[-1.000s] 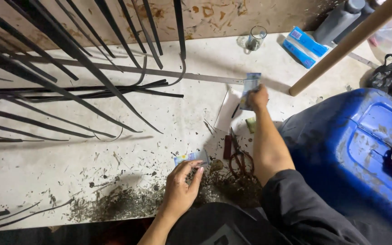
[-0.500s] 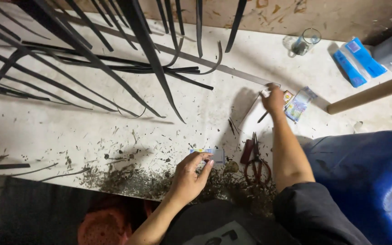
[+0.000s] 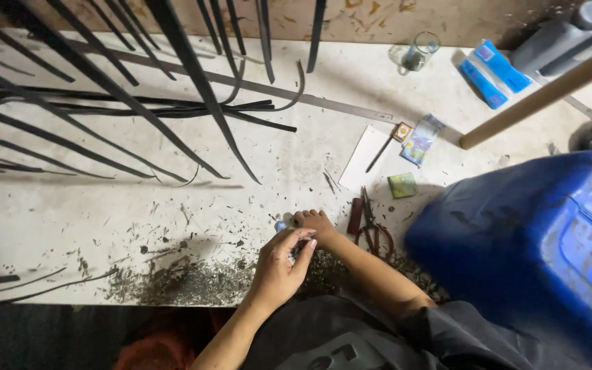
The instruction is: Applying edge dye to long leather strips using a manual roller applicator and hanging them on a rack to dry.
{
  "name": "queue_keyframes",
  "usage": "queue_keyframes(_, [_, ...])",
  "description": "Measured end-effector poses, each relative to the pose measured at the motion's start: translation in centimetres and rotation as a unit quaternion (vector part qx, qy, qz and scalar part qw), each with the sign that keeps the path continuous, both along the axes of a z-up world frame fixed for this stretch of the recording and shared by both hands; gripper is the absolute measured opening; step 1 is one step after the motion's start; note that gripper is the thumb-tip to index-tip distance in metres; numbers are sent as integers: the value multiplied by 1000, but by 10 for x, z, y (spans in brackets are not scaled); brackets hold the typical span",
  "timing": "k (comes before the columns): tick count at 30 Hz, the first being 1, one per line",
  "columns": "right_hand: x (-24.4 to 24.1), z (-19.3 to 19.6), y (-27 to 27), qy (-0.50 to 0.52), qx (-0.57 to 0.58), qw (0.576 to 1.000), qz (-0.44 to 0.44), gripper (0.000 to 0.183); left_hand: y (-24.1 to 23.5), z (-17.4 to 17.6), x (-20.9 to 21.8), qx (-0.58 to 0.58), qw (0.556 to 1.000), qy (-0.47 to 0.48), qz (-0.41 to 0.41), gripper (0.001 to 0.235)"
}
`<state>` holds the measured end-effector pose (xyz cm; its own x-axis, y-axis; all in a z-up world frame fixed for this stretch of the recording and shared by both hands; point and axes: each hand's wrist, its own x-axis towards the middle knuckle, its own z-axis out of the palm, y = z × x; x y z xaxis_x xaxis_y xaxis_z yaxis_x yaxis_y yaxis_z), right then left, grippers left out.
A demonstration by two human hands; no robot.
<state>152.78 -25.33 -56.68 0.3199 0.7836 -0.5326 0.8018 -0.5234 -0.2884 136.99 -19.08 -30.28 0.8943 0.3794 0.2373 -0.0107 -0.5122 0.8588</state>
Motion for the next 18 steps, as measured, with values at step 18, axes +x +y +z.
queue_keyframes(18, [332, -32, -151, -80, 311, 543, -776, 67, 6, -1, -8, 13, 999, 21, -32, 26])
